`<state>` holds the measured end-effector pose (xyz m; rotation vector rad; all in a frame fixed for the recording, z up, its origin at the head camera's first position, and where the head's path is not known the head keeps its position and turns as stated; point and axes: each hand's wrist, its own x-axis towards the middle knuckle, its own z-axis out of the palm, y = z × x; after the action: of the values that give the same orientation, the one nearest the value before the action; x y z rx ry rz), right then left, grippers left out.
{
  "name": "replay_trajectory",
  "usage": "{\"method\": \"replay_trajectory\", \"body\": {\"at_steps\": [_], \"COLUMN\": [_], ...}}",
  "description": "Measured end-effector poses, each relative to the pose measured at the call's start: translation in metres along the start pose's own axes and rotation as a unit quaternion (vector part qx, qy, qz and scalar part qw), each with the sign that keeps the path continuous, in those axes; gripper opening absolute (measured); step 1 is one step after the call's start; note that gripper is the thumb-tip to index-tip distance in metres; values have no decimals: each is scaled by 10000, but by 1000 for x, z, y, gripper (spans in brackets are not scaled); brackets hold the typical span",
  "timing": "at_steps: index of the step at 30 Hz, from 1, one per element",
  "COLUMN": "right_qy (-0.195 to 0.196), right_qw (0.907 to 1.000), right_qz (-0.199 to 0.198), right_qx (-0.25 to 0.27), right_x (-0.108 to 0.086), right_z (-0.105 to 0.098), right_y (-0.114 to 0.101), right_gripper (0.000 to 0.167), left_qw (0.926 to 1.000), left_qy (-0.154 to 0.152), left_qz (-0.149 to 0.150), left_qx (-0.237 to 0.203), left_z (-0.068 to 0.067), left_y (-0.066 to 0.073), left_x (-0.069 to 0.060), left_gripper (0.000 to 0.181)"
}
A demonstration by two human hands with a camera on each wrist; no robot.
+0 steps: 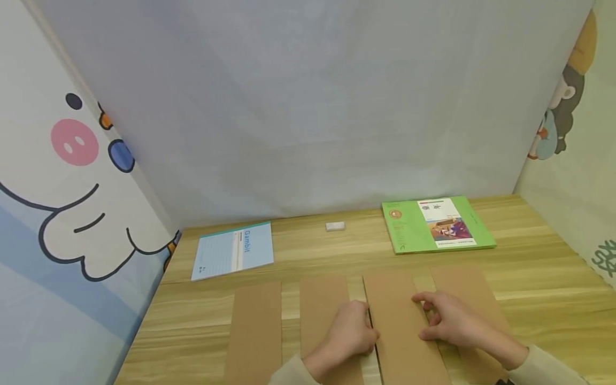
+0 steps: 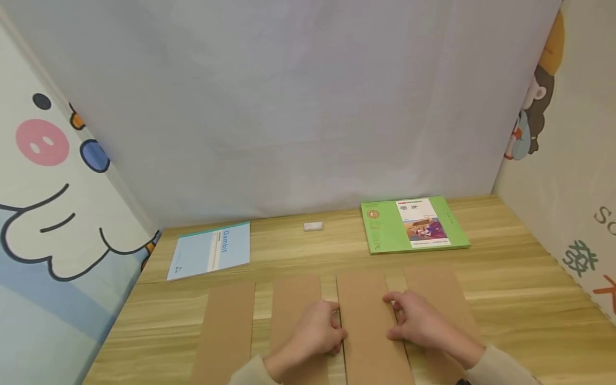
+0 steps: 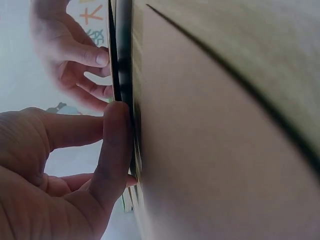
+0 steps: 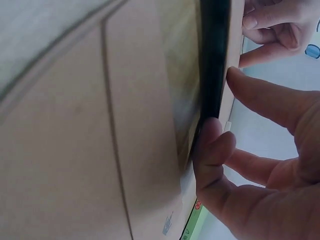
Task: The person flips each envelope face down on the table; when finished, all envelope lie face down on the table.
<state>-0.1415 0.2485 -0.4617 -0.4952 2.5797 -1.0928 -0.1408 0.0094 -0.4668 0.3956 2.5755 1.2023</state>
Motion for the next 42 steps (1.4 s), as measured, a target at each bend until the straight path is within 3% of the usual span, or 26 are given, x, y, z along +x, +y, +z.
{"method": "replay_trajectory", "body": {"at_steps": [10,21,30,38,42], "right_qy": [169,235,332,365,303], "right_qw": [9991,9985,9966,9951,9968], "right_qz": [51,206,332,374,308], "right_qx": [-373,-441,-671,-845,-666], "right_x": [-2,1,0,0,-1], "right_z": [4,4,3,5,4], "right_y": [-4,-8,-10,-10,-12], "right_gripper": [67,67,71,70,75], "left_qw": [9984,9982,9994,9989,9985], "left_qy": [42,33,-75,-77,-73], "left_qz": [-36,-39,-112,-147,-142], "left_qx": [562,605,308,432,528], "left_z": [-2,0,-1,0,-2], "left_y": [3,5,6,4,4], "left_x": [-1,2,1,0,0], "left_gripper": [25,11,10,14,22]}}
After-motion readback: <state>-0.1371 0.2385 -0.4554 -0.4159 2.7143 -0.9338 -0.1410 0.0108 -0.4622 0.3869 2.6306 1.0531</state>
